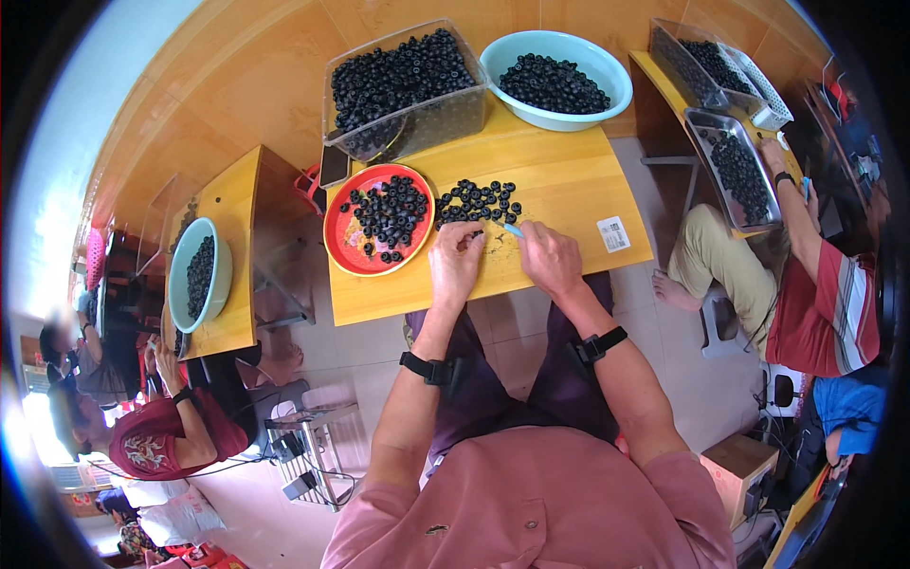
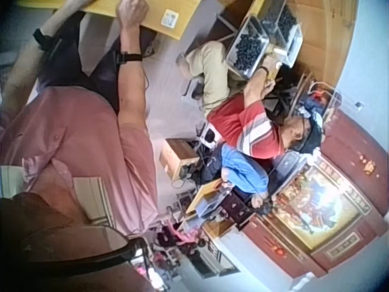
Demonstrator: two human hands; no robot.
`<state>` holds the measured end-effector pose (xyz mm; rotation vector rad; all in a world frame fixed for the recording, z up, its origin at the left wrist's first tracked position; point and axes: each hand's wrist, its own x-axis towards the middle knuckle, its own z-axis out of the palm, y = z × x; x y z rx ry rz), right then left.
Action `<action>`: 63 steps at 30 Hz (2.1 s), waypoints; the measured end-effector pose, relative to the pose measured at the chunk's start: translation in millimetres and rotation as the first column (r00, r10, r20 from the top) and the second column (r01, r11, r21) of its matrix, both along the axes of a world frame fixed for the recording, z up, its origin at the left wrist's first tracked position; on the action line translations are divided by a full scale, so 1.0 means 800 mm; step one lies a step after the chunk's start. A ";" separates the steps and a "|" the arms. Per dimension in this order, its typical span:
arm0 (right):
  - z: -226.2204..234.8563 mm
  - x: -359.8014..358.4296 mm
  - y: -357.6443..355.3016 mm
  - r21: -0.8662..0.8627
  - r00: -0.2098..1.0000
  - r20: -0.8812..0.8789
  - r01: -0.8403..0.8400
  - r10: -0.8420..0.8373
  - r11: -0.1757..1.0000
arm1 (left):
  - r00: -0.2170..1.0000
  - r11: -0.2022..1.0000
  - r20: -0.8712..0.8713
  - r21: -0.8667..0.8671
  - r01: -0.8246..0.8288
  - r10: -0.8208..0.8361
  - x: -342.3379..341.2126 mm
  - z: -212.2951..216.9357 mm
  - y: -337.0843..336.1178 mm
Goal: Sorting small black plastic or rubber parts from a pile into containers.
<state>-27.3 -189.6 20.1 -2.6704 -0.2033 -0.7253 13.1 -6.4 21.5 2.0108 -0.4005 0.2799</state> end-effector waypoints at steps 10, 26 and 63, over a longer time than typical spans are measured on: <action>-0.004 -0.001 -0.001 0.001 1.000 -0.004 -0.004 0.004 1.000 | 0.954 0.990 -0.295 -0.108 -0.085 0.050 -0.007 -0.011 -0.020; -0.001 -0.003 0.000 -0.035 0.990 0.044 -0.131 0.132 0.991 | 0.985 0.980 -0.160 -0.179 -0.088 0.059 -0.013 -0.012 -0.025; -0.002 0.002 0.001 -0.067 1.000 0.011 -0.016 0.017 0.998 | 0.987 0.978 -0.147 -0.189 -0.091 0.063 -0.018 -0.011 -0.018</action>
